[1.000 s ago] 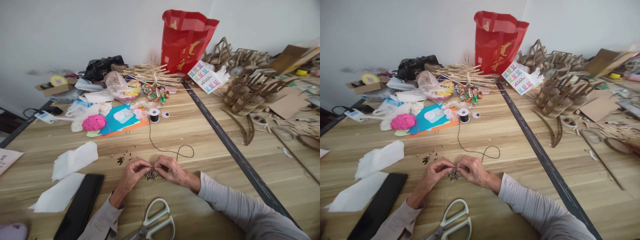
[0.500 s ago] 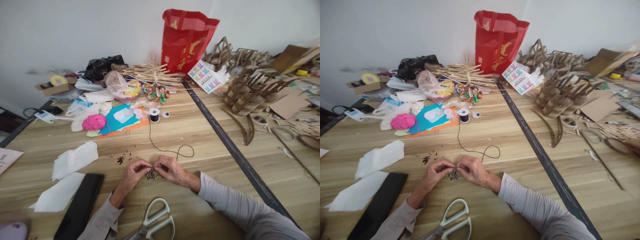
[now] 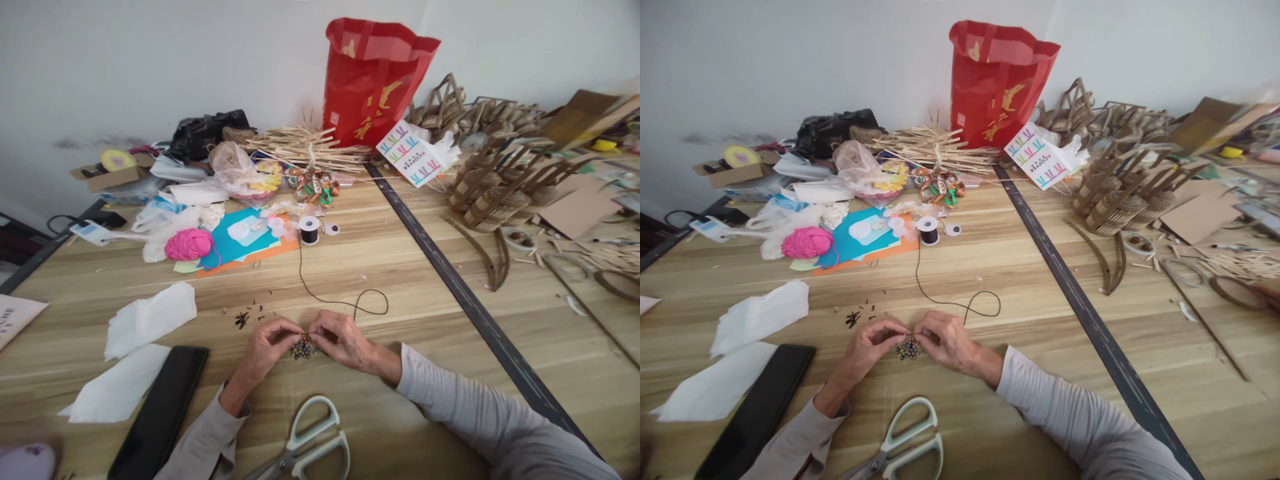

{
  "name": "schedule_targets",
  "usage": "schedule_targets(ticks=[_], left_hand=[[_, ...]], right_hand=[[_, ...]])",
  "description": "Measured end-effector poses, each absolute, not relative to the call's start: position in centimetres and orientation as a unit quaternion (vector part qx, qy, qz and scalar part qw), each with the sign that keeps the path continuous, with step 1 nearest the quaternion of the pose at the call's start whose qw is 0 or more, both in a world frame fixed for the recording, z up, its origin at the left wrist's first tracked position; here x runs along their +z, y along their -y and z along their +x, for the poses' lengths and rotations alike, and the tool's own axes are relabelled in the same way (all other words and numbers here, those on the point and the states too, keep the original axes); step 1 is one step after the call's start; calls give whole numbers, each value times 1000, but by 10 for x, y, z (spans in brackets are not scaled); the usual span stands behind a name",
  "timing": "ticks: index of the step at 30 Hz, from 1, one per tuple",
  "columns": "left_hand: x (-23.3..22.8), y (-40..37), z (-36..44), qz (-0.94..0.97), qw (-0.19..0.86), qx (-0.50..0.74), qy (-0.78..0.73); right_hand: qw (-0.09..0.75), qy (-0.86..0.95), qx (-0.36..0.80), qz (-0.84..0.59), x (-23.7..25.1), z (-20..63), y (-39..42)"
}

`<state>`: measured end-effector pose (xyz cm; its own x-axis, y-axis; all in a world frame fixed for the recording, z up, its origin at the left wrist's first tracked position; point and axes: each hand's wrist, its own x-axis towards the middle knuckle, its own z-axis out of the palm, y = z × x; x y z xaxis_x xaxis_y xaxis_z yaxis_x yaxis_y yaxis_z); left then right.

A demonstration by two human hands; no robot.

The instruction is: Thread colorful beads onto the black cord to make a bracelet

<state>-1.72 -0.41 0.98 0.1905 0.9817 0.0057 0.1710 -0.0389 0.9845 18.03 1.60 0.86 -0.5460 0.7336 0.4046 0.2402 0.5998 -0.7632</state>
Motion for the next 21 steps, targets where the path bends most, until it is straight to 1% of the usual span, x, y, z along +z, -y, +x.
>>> schedule_targets(ticks=[21], left_hand=[[7,4,-19,604,496,402,-476]], right_hand=[[365,826,318,-289,2,180,-17]])
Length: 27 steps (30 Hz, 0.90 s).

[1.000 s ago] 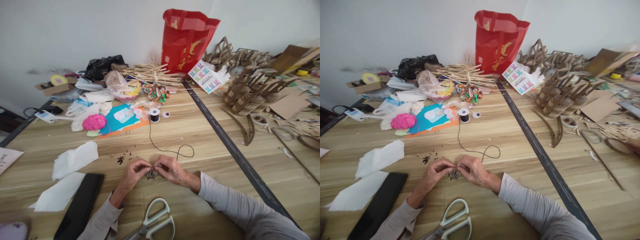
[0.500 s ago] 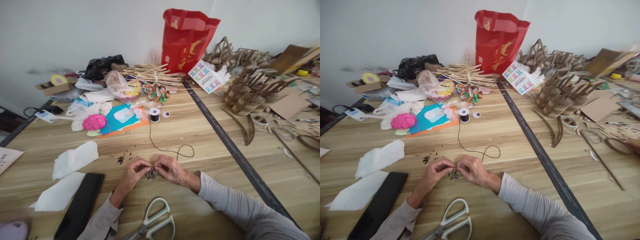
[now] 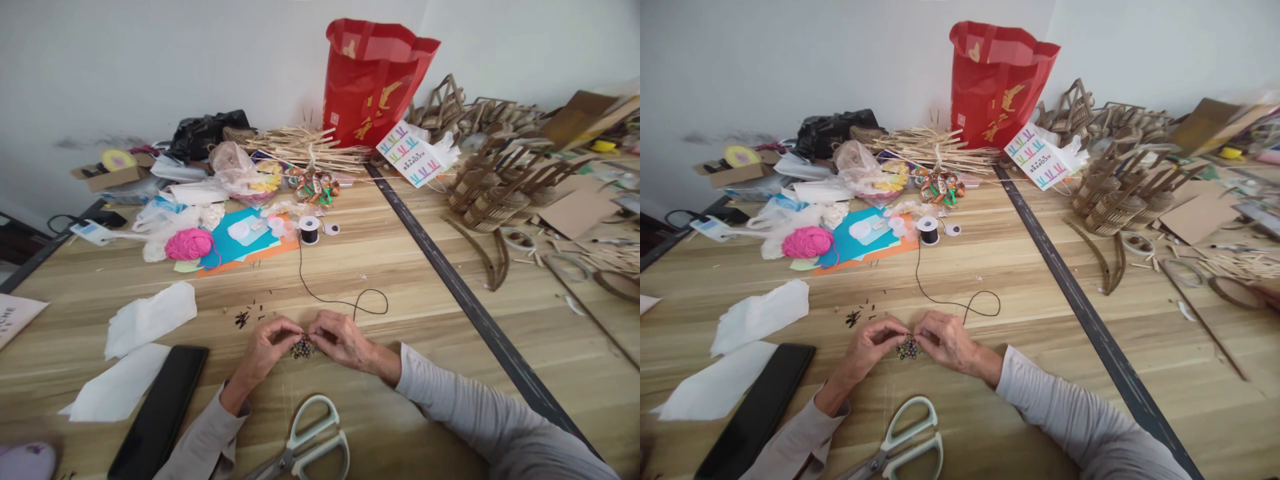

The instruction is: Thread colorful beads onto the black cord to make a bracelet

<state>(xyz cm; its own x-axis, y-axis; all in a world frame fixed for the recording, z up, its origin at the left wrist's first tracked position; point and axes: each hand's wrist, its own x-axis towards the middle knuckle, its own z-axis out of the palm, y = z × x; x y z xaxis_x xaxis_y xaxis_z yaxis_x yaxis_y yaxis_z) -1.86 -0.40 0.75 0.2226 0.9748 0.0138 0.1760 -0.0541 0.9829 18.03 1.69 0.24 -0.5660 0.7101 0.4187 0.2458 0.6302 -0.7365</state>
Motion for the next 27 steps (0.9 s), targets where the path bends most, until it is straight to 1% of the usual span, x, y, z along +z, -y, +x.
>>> schedule_targets(ticks=[27], left_hand=[[10,5,-16,583,508,405,-488]], right_hand=[[356,837,331,-250,3,182,-18]])
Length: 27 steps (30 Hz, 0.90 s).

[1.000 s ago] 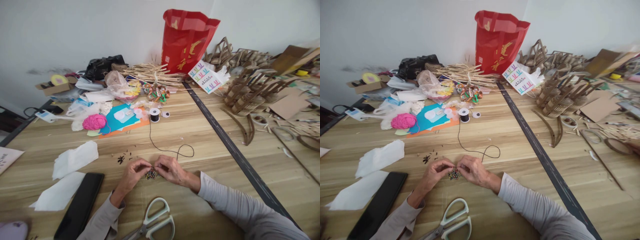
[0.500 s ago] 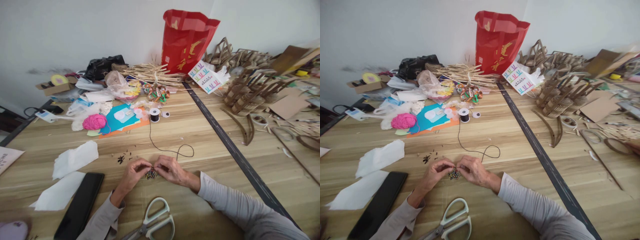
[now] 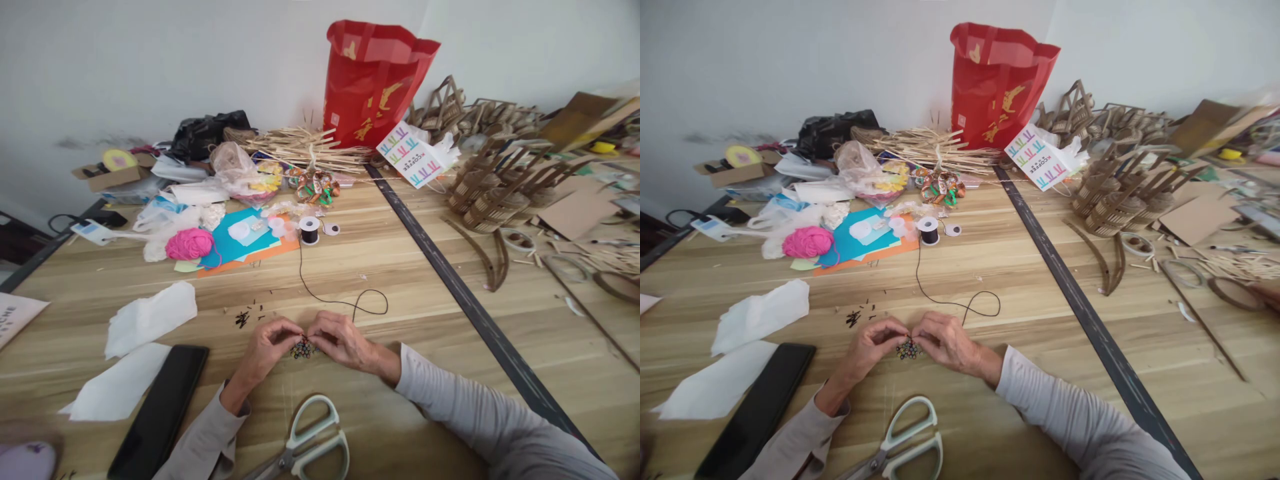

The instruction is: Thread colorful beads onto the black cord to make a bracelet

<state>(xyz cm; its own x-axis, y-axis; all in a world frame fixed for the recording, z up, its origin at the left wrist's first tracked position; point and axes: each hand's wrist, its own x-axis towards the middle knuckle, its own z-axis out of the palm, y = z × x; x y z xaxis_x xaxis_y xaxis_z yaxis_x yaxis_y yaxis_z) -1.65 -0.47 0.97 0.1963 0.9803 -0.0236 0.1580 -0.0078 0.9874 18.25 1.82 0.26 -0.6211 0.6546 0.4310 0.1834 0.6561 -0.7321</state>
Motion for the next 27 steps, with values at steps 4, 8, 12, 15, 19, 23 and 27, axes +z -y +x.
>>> schedule_targets(ticks=[4,8,12,15,19,23,27], left_hand=[[9,5,-17,583,510,404,-487],[8,5,-17,579,515,402,-487],[9,5,-17,575,518,405,-486],[10,5,-17,573,519,405,-488],[11,5,-16,572,519,406,-488],[11,5,-17,575,518,404,-488],[11,4,-17,575,519,407,-484]], right_hand=[[357,836,334,-249,3,183,-18],[360,836,333,-249,3,182,-18],[365,833,331,-254,4,182,-18],[372,832,320,-261,3,181,-18],[369,833,310,-270,2,181,-17],[370,834,307,-271,2,181,-17],[374,834,309,-264,1,181,-18]])
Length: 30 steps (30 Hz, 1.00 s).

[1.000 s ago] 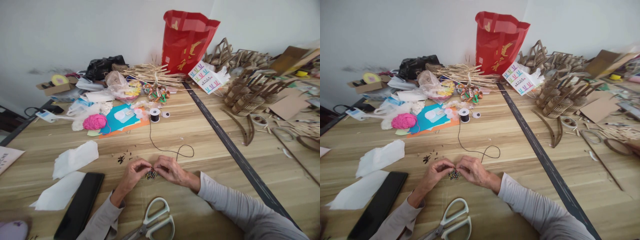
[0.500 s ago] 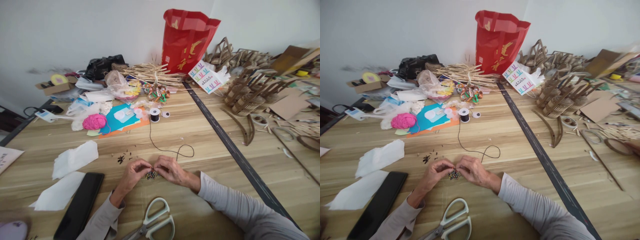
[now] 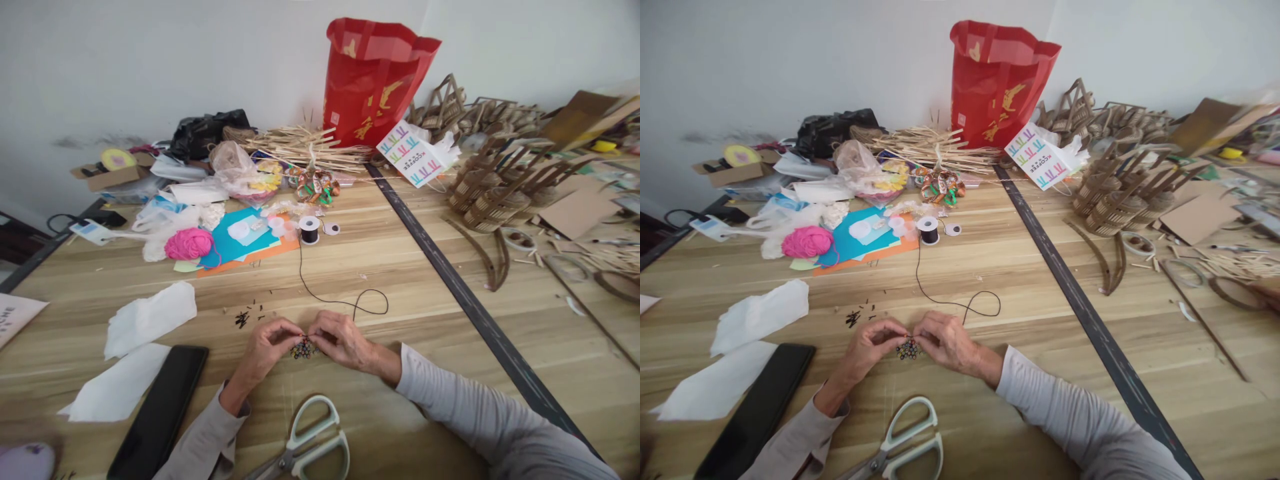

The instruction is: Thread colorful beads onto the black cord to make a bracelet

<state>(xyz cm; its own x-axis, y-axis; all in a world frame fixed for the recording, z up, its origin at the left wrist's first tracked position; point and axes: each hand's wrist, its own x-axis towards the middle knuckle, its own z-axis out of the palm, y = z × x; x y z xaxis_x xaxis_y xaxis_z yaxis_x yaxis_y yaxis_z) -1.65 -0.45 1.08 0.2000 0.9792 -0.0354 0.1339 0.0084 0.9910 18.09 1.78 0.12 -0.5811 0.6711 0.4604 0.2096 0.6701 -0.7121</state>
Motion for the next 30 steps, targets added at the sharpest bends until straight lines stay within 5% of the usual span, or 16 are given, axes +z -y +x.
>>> schedule_targets(ticks=[30], left_hand=[[9,6,-16,577,515,400,-491]], right_hand=[[361,837,321,-257,2,182,-18]])
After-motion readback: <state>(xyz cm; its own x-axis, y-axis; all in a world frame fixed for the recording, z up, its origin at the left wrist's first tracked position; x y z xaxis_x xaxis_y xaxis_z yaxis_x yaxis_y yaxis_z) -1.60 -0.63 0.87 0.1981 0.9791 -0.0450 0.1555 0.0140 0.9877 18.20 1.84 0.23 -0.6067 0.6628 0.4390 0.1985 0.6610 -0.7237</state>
